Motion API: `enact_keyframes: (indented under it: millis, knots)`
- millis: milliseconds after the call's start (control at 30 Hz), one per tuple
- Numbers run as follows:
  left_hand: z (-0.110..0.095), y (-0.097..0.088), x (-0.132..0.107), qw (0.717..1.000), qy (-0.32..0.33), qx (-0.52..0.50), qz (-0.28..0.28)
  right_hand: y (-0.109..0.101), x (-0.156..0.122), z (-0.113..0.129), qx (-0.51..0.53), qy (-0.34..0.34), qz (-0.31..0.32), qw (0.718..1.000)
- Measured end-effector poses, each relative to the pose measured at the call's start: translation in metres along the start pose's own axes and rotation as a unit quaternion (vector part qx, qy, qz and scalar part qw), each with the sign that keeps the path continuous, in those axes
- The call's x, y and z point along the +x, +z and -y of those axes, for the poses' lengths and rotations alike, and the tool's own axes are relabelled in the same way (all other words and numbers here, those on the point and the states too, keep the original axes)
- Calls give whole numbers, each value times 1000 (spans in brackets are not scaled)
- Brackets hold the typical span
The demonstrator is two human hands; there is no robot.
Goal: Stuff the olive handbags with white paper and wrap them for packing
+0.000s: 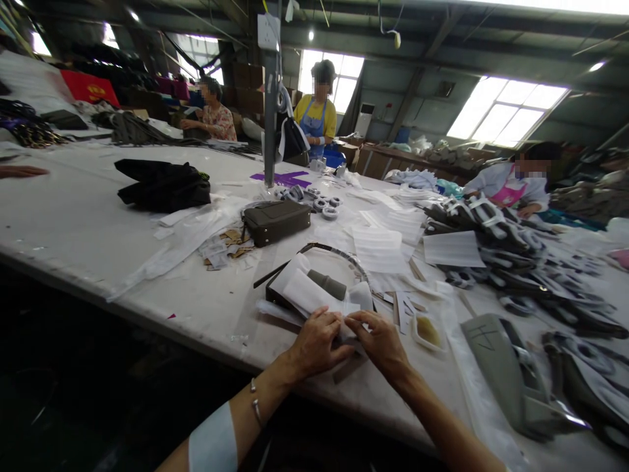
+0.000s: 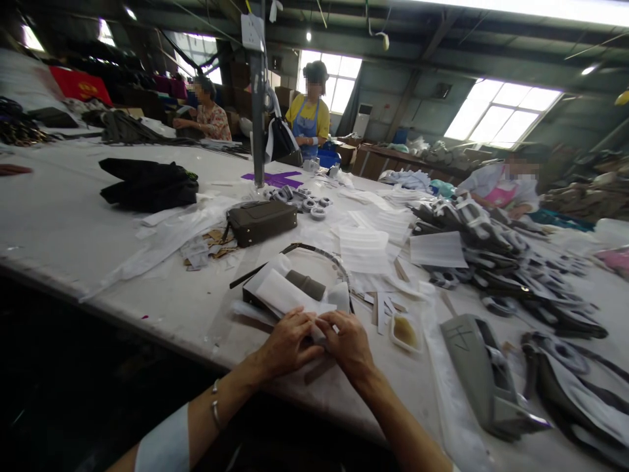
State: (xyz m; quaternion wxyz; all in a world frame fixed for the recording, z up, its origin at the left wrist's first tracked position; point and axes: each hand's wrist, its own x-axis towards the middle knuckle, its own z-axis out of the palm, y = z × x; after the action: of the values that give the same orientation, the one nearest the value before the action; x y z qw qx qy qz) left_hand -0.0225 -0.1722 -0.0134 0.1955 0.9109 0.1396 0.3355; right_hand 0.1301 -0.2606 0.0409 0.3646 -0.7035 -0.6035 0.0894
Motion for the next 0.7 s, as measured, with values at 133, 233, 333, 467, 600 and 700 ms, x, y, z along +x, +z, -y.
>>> enact_keyframes:
  millis: [133,233,333,467,600,700]
  knots:
    - [-2,17,9,996,-60,53,-38,4,28,-16,-60,55,55,995]
    - [-2,27,13,992,-76,76,-59,9,36,-31,-50,105,81,990]
    - [-1,28,13,992,-67,91,-63,14,36,-41,-41,97,63,992]
    - [1,23,8,994,-19,95,-49,18,35,-45,-27,76,49,996]
    - [4,21,2,994,53,95,-32,14,42,-45,-33,45,66,996]
    - [5,24,0,995,66,81,-9,13,52,-48,-39,53,87,994]
